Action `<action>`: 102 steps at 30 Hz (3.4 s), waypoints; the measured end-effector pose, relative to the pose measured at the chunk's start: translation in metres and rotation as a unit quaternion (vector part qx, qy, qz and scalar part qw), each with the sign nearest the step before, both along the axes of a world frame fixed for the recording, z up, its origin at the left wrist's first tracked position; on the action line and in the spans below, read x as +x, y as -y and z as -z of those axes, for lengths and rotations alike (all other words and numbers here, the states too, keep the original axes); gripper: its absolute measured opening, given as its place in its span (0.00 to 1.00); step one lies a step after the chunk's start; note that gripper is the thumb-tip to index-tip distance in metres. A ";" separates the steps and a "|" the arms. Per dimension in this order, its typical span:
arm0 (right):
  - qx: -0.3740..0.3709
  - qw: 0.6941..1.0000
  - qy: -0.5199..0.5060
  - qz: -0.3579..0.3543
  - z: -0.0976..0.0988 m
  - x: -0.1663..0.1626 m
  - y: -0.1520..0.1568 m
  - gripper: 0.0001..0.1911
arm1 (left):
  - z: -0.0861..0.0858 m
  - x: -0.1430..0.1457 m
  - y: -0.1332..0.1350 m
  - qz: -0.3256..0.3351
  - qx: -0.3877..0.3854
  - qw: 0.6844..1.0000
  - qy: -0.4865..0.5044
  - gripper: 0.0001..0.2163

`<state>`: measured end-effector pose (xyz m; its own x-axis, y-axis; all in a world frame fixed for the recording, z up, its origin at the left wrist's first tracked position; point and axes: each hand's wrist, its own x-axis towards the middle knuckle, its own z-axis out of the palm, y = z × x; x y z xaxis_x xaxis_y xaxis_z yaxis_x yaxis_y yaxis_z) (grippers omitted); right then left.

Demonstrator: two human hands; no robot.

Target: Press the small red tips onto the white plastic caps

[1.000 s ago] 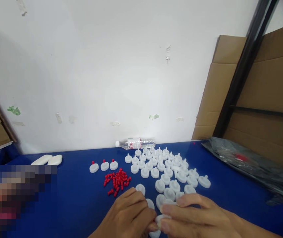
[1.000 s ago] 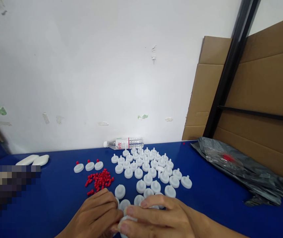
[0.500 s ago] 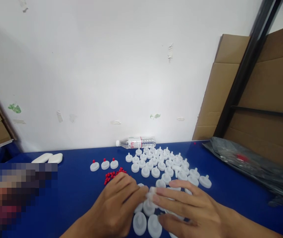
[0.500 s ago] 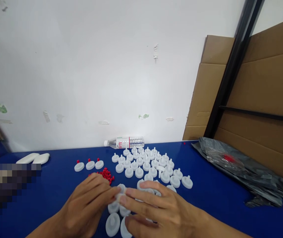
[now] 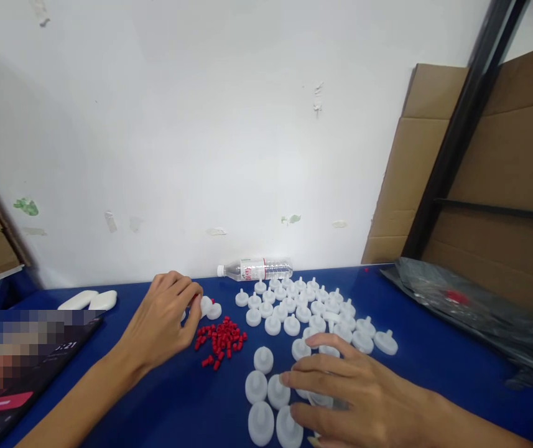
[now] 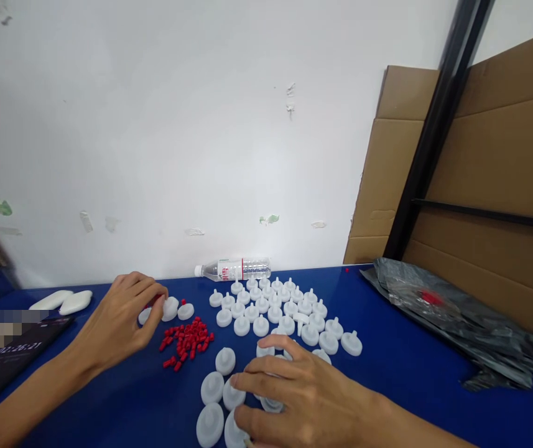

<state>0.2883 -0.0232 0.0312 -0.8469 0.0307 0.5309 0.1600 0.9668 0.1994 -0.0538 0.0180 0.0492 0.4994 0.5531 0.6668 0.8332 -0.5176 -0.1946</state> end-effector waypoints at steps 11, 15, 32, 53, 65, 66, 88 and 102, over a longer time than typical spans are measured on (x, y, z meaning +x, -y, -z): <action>-0.045 0.997 0.053 0.013 0.005 0.002 -0.003 0.14 | -0.003 -0.023 -0.007 -0.104 -0.114 0.971 -0.183 0.11; -0.043 0.998 0.045 0.011 0.004 0.003 -0.003 0.14 | 0.001 -0.020 -0.005 -0.102 -0.140 0.971 -0.167 0.09; -0.047 0.996 0.074 -0.006 0.012 -0.002 -0.004 0.13 | 0.005 -0.003 0.003 -0.064 -0.217 0.971 -0.080 0.08; -0.046 0.999 0.026 0.001 0.010 -0.005 -0.001 0.09 | 0.018 -0.001 0.001 -0.058 -0.239 0.965 -0.094 0.08; -0.058 0.997 0.042 0.004 0.010 -0.005 -0.001 0.09 | 0.012 0.003 -0.001 -0.056 -0.197 0.975 -0.081 0.13; -0.059 0.997 0.042 0.003 0.011 -0.005 -0.001 0.09 | 0.011 0.004 -0.001 -0.056 -0.191 0.977 -0.078 0.13; -0.063 0.995 0.074 -0.013 0.005 -0.007 0.008 0.13 | 0.020 0.005 -0.006 0.033 -0.079 0.990 -0.109 0.14; -0.067 0.993 0.096 0.010 0.011 -0.004 0.007 0.13 | 0.023 0.007 -0.009 0.070 0.023 0.993 -0.093 0.09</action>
<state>0.2843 -0.0306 0.0200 -0.9303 0.1088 0.3502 0.1516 0.9836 0.0973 -0.0468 0.0267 0.0264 0.6866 0.4400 0.5788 0.7005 -0.6134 -0.3647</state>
